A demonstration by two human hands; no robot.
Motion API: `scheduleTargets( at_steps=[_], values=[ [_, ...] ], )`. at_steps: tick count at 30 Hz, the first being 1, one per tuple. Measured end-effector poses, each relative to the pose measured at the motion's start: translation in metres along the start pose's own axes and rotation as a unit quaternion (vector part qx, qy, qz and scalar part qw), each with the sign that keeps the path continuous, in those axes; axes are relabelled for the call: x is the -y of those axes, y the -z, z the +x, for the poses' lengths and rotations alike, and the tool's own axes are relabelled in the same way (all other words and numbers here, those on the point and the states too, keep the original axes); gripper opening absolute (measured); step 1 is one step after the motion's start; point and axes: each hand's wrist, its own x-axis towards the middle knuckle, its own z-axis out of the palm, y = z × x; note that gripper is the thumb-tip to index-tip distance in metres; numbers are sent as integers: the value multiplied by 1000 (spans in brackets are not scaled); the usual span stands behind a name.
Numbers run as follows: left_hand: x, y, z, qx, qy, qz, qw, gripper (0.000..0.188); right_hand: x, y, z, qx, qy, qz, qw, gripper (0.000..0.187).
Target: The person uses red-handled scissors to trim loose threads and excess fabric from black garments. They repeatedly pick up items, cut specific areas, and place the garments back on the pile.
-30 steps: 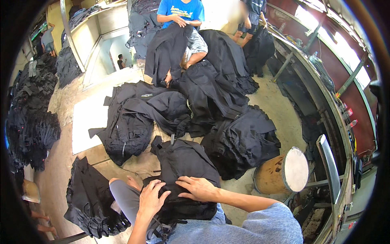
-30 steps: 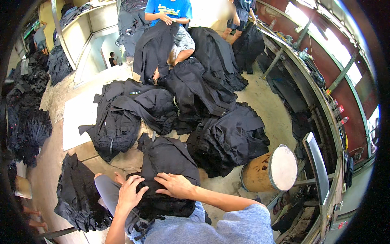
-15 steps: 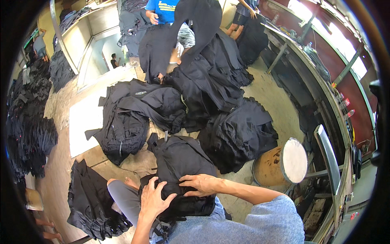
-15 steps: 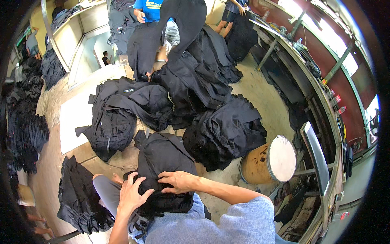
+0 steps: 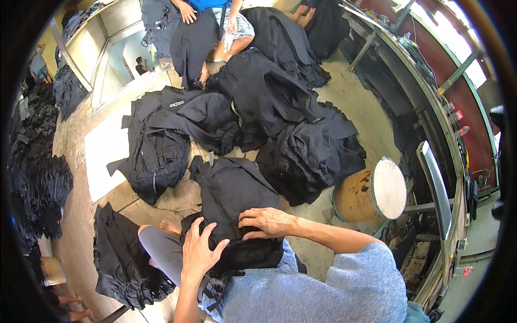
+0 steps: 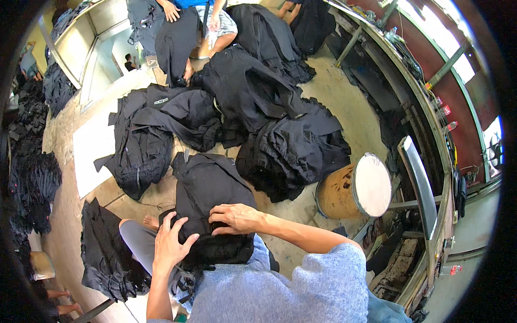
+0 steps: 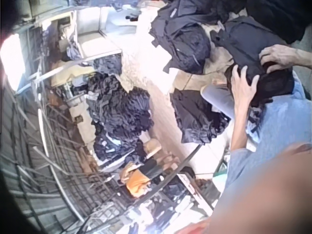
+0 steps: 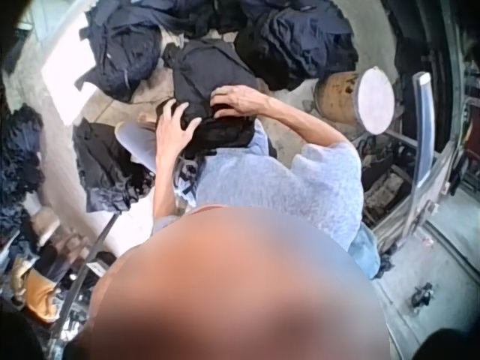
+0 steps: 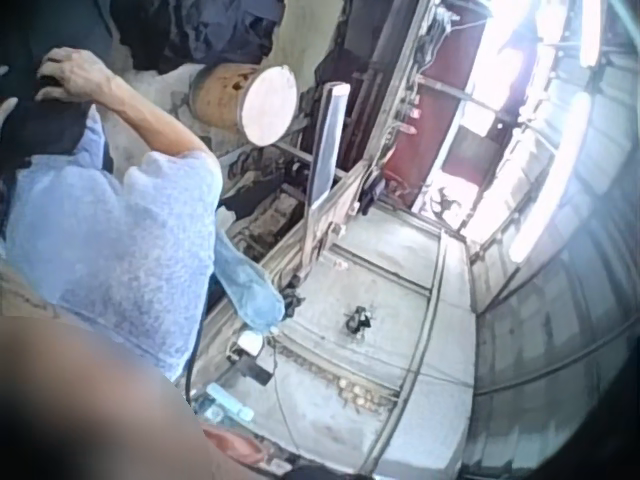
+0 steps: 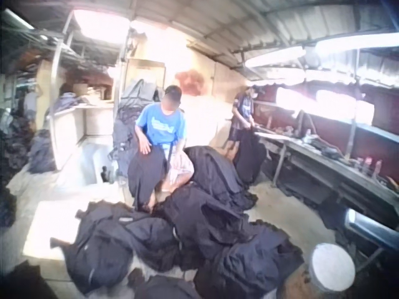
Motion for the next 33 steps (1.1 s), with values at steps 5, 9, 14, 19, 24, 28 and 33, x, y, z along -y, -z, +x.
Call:
scheduleTargets(
  at_steps=[5, 9, 14, 19, 24, 28, 33],
  values=[
    [-6, -2, -2, 5, 3, 13, 1000, 72, 7, 4, 15, -5, 34, -89, 995, 59],
    [-9, -2, 1, 7, 29, 1, 1000, 75, -7, 27, 36, 76, -5, -2, 997, 56],
    [-13, -5, 13, -43, 43, -21, 998, 68, 0, 41, 65, -32, -42, 32, 998, 25],
    [-3, 10, 36, -158, 74, -98, 980, 38, 18, 52, 103, -104, -48, -41, 993, 23],
    [22, 54, 37, -148, 38, -51, 987, 55, 27, 83, 134, -214, -77, -27, 973, 19],
    [28, 71, 39, -96, 97, -74, 988, 63, 30, 96, 153, -243, -64, -80, 965, 15],
    [37, 87, 33, -109, 71, -68, 989, 65, 35, 100, 157, -224, -54, -86, 969, 15]
  ],
)
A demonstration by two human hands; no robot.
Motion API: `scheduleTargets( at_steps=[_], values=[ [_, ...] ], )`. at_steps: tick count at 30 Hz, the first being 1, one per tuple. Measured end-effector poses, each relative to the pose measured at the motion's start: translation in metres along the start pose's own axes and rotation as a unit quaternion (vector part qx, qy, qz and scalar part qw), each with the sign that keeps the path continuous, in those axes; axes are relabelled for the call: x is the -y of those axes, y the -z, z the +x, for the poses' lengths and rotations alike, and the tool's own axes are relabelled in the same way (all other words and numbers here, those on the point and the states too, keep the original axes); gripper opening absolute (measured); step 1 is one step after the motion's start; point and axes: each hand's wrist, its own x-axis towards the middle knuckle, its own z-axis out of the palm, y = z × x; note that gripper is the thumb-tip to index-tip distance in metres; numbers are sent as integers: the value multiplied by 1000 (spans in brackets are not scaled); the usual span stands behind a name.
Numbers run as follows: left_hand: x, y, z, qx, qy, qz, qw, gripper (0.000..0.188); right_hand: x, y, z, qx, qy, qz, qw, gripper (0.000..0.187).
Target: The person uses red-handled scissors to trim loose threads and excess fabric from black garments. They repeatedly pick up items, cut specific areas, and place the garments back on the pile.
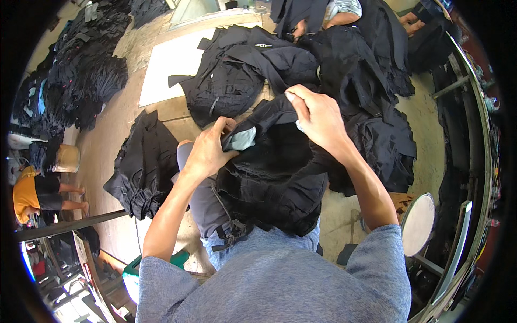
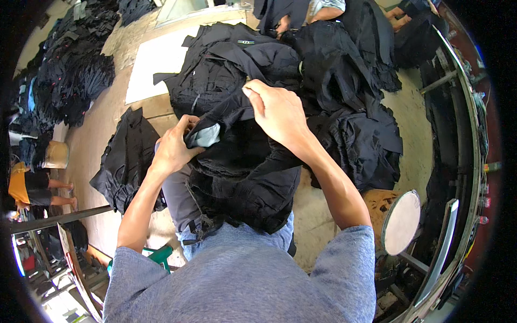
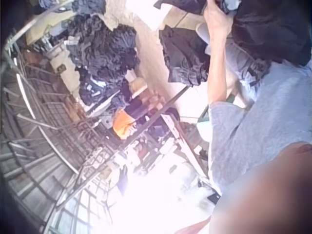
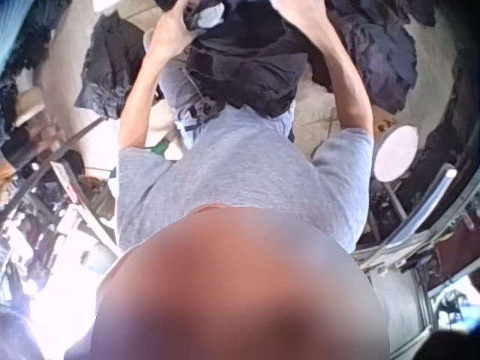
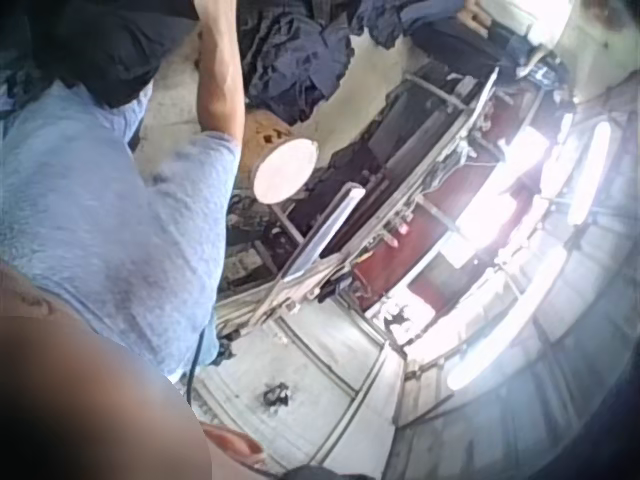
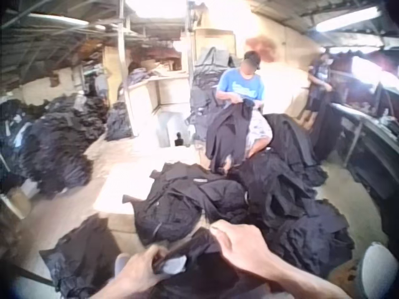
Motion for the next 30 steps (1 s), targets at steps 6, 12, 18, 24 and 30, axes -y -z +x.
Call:
scheduleTargets(
  at_steps=[6, 12, 18, 24, 30],
  values=[
    [17, 19, 2, -16, 13, 21, 1000, 58, 2, -3, -2, -2, -10, 4, 1000, 15],
    [12, 27, -1, 10, 34, -6, 999, 36, 0, -4, 0, 8, -8, -2, 1000, 15],
    [17, 48, -3, 131, 65, -80, 986, 29, -8, -1, -6, 31, 15, 4, 999, 15],
    [23, 35, -3, 85, 31, -32, 995, 46, -12, -2, -8, 21, 3, 8, 1000, 13],
    [24, 30, 3, -95, -30, -167, 981, 46, -69, 54, 30, -11, -89, -73, 993, 26]
  ],
)
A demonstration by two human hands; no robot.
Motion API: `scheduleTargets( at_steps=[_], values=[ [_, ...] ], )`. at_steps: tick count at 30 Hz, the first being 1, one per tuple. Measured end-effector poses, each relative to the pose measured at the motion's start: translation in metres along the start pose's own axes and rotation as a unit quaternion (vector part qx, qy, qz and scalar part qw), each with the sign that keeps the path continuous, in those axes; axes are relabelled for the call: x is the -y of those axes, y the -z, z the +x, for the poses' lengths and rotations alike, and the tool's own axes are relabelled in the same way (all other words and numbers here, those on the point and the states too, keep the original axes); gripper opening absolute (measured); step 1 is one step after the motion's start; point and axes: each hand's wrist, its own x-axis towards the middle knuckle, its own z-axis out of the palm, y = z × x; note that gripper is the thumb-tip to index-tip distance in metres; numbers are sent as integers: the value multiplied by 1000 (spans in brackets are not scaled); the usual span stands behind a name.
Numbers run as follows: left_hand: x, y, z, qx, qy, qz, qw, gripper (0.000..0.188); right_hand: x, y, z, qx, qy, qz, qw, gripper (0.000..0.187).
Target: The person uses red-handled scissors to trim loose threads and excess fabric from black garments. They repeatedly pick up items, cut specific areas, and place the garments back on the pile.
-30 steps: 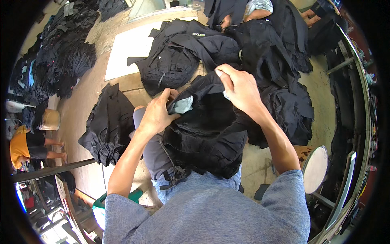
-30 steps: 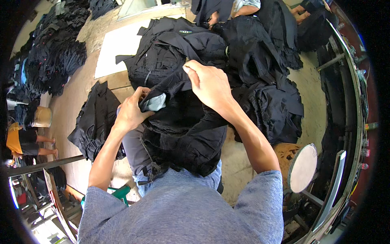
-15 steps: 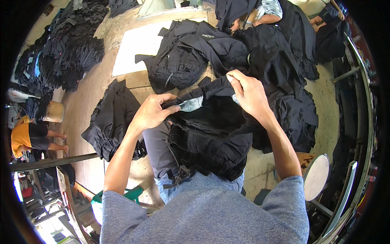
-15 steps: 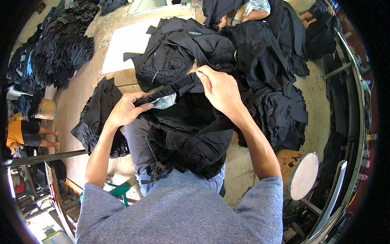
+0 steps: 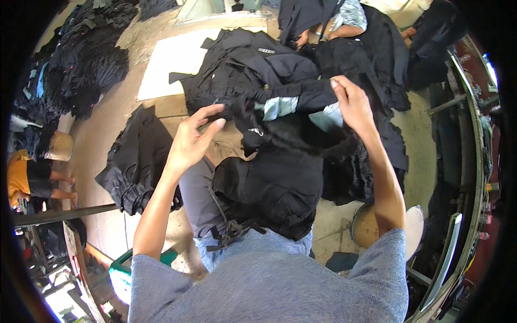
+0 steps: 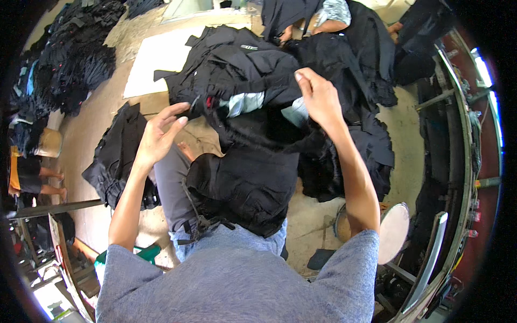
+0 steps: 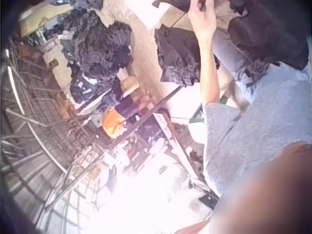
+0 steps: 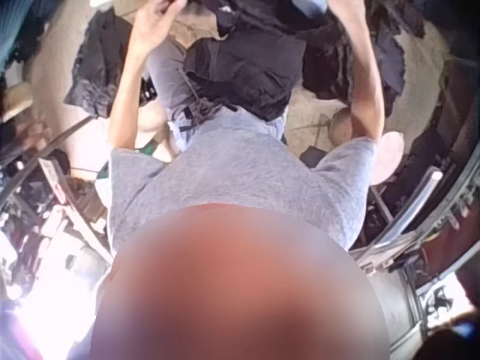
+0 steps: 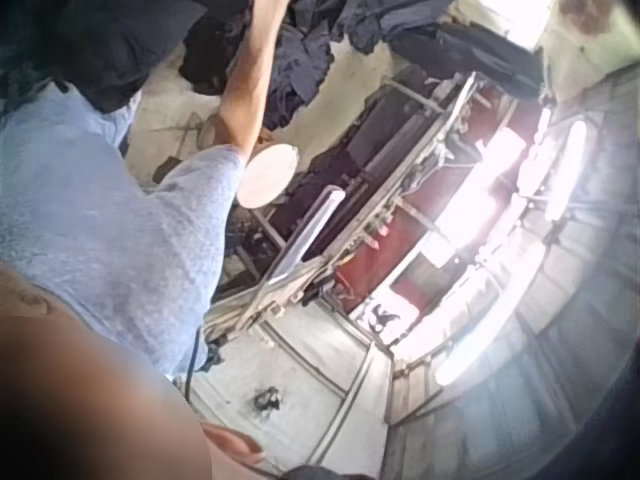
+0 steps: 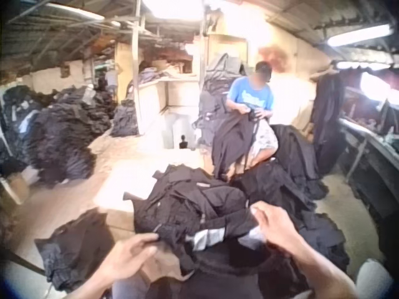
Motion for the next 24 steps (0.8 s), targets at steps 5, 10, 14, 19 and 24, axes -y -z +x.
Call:
scheduleTargets(
  at_steps=[5, 10, 14, 19, 24],
  values=[
    [12, -4, -16, 44, 38, 57, 997, 43, -85, 88, 54, -134, 23, -111, 984, 35],
    [50, -13, -56, 214, 37, 104, 970, 48, -143, 261, 76, -331, 21, -311, 891, 44],
    [79, -23, -87, 343, 15, 111, 933, 65, -153, 408, 47, -451, 1, -435, 779, 45],
    [89, -43, -104, 358, -19, 206, 911, 77, -128, 500, -17, -508, -37, -505, 696, 43],
    [100, -48, -100, 373, -48, 222, 900, 85, -130, 454, -84, -454, -92, -597, 655, 39]
  ],
)
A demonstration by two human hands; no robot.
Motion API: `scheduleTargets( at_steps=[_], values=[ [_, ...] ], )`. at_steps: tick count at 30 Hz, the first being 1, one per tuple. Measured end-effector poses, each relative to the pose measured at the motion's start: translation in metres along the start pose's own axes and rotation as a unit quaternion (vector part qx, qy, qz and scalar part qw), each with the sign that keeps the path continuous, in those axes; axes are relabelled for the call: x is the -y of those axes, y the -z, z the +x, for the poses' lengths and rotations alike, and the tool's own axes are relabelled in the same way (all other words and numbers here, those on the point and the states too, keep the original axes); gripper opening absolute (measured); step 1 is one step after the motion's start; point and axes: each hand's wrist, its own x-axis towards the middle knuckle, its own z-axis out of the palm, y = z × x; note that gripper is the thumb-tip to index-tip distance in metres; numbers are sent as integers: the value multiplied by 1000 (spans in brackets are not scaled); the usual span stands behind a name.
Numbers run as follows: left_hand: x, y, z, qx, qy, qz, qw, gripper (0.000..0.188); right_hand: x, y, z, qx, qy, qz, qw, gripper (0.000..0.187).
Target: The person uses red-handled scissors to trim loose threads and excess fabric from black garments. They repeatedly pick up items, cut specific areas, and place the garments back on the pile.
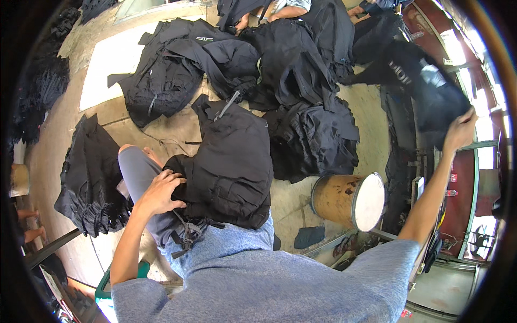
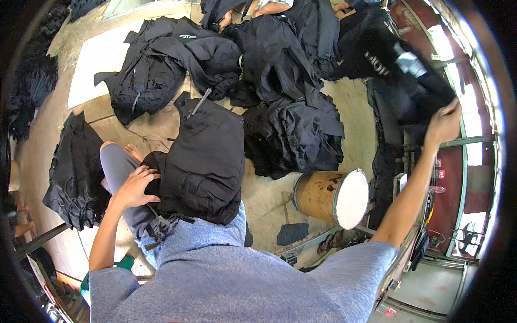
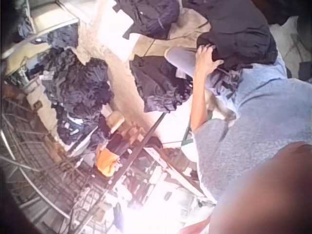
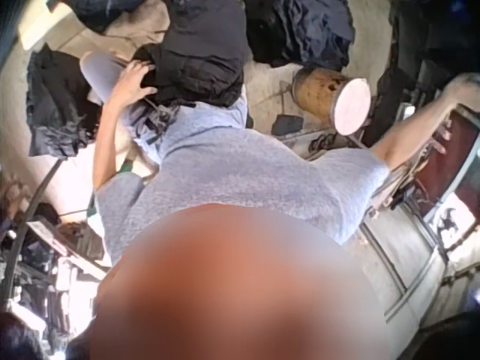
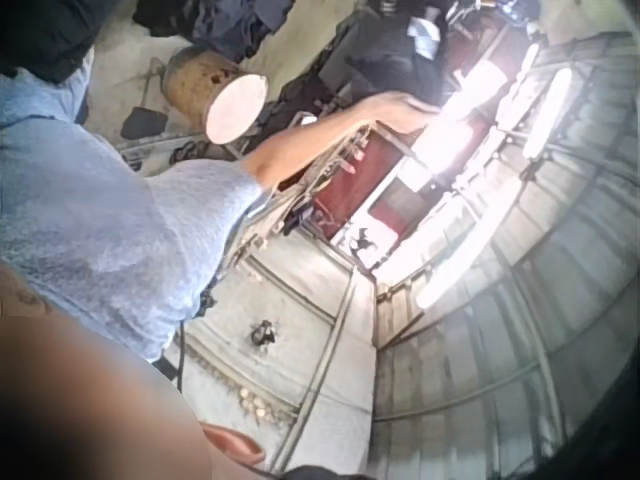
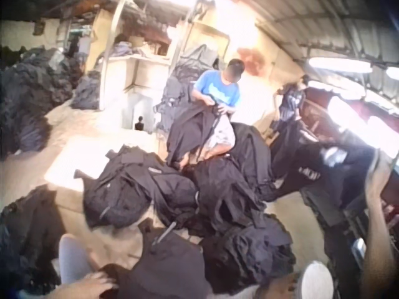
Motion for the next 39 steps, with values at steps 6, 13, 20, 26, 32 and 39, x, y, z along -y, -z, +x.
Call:
scheduleTargets(
  at_steps=[6, 13, 20, 26, 32, 39],
  values=[
    [19, -5, -4, -17, 4, 37, 999, 81, 66, 6, -232, 311, 93, 111, 939, 29],
    [24, 29, -2, 11, 1, -14, 1000, 56, 276, 143, -356, 576, 105, 487, 649, 27],
    [1, 78, -21, -113, 21, -138, 984, 29, 421, 318, -330, 457, 300, 676, 494, 59],
    [-33, 73, -16, -214, 99, -177, 955, 32, 449, 296, -309, 572, 215, 648, 454, 25],
    [-32, 72, -4, -296, 123, -64, 945, 53, 455, 282, -274, 582, 108, 685, 425, 33],
    [-45, 103, -10, -294, 150, -161, 930, 38, 472, 259, -264, 565, 110, 693, 434, 38]
  ],
)
